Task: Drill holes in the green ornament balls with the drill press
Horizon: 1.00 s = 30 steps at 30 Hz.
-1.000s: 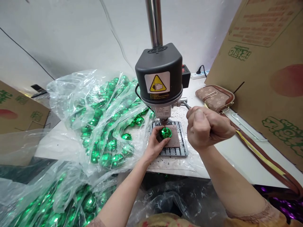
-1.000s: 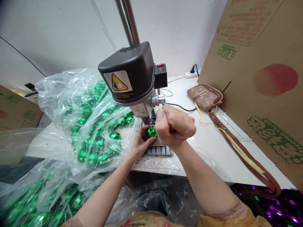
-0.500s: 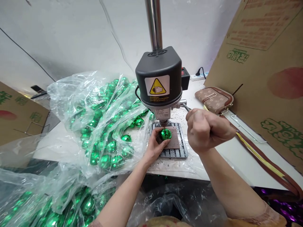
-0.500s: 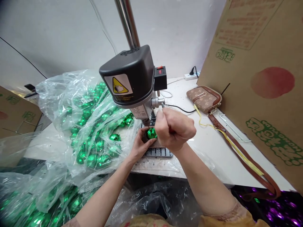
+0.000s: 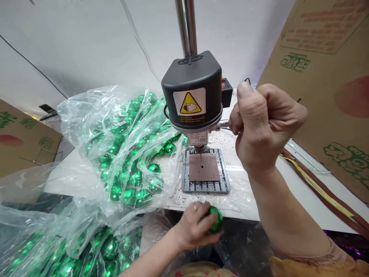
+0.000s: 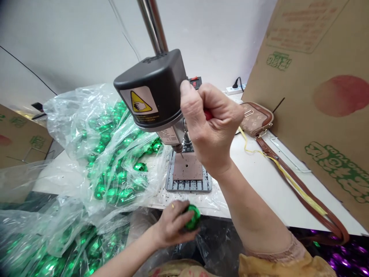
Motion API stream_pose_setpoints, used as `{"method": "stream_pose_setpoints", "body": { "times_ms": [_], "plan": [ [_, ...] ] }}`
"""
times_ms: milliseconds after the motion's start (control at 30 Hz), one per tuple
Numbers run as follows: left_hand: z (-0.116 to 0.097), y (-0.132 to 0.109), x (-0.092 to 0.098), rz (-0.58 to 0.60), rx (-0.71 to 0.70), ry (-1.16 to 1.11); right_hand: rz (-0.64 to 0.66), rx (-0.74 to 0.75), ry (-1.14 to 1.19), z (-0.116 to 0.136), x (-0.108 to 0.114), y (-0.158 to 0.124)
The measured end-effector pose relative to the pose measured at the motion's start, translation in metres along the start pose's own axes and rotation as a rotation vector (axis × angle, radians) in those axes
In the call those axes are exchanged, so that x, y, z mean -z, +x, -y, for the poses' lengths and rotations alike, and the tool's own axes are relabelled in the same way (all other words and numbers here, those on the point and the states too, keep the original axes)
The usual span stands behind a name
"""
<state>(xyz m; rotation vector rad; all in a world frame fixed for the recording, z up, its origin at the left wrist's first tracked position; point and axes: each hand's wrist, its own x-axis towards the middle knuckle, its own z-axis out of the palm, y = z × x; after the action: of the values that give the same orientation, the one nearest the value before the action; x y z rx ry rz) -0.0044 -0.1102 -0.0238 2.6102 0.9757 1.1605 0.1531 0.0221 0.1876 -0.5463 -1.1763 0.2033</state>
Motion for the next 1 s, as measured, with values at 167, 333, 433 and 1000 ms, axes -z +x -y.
{"method": "stream_pose_setpoints", "body": {
  "times_ms": [167,333,433,1000],
  "plan": [
    [-0.009,-0.051,-0.001,0.192,-0.19,0.227,0.015,-0.01,0.008,0.0,0.002,0.0],
    [0.012,-0.043,0.025,0.093,-0.192,0.239,0.015,-0.016,0.038,-0.001,0.002,-0.002],
    [0.049,0.003,0.052,-0.134,0.068,0.303,0.009,-0.032,0.035,-0.001,0.002,-0.003],
    [0.098,0.106,0.081,-0.423,0.875,-0.143,-0.004,-0.041,0.069,-0.002,0.003,-0.006]
  ]
}}
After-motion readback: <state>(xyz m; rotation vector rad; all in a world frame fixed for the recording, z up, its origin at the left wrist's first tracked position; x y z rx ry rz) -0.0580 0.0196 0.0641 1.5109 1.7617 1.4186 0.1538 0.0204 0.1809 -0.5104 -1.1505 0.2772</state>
